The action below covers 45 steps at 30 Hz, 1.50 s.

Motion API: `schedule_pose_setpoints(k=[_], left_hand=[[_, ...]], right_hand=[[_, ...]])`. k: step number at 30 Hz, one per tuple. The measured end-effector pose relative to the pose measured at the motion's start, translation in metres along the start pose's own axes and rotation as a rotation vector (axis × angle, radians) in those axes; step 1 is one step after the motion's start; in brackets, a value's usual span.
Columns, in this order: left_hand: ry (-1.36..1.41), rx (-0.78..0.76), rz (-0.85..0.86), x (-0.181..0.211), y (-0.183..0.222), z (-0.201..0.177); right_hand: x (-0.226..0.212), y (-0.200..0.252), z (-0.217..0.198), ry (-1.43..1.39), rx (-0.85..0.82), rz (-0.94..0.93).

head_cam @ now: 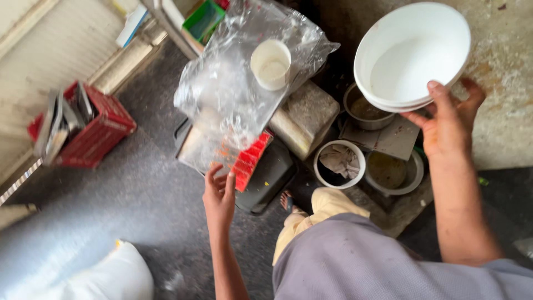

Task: The person picks up a white bucket, fills it with water at a tap, and then uses a knife to scrape and gather chopped chocolate pieces from a counter into the bucket by hand.

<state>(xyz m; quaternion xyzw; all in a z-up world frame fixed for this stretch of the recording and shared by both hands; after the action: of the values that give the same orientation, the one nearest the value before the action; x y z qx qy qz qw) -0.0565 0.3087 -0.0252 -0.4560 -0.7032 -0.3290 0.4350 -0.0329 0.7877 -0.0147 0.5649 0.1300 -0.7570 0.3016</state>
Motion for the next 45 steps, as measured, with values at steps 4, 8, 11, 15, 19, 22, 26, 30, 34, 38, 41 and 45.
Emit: schedule_pose_setpoints(k=[4, 8, 11, 15, 19, 22, 26, 30, 34, 38, 41, 45], left_hand=[[0.003, -0.123, 0.122, 0.071, -0.084, 0.024], [0.077, -0.262, 0.221, 0.131, -0.143, 0.071], [0.159, -0.378, 0.211, 0.182, -0.18, 0.115], [0.175, -0.506, 0.173, 0.237, -0.248, 0.194], [0.306, -0.626, -0.022, 0.256, -0.334, 0.313], [0.368, -0.614, -0.288, 0.225, -0.407, 0.421], [0.263, -0.361, -0.718, 0.128, -0.5, 0.568], [0.046, 0.007, -0.913, 0.022, -0.555, 0.646], [0.236, 0.167, -1.023, -0.044, -0.593, 0.681], [0.499, 0.232, -0.973, -0.082, -0.624, 0.688], [0.422, 0.198, -1.079, -0.096, -0.648, 0.678], [0.382, -0.134, -1.244, -0.095, -0.662, 0.66]], right_hand=[[0.014, -0.039, 0.018, -0.07, 0.045, -0.071], [0.045, -0.09, 0.04, 0.017, 0.104, -0.117], [0.069, -0.144, 0.076, 0.051, 0.199, -0.05], [0.123, -0.209, 0.112, -0.048, 0.302, 0.075], [0.186, -0.263, 0.137, -0.026, 0.403, 0.222], [0.234, -0.294, 0.157, -0.142, 0.302, 0.213], [0.291, -0.338, 0.183, -0.159, 0.319, 0.323], [0.343, -0.372, 0.2, 0.0, 0.242, 0.357], [0.396, -0.402, 0.208, 0.062, 0.183, 0.232], [0.436, -0.418, 0.212, 0.057, 0.161, 0.292], [0.458, -0.431, 0.223, 0.062, 0.153, 0.269], [0.479, -0.454, 0.243, 0.022, 0.108, 0.201]])
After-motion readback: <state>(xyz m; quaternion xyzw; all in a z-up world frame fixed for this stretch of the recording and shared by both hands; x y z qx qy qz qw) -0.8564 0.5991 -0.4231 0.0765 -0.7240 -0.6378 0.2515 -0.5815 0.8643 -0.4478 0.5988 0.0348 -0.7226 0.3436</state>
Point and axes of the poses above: each hand's wrist, its own y-axis away from the middle knuckle, its own z-axis out of the palm, x = y × z, the point moved 1 cm from there along -y, towards the middle knuckle, and after that the axes turned 13 degrees about x, right-handed, at the moved point
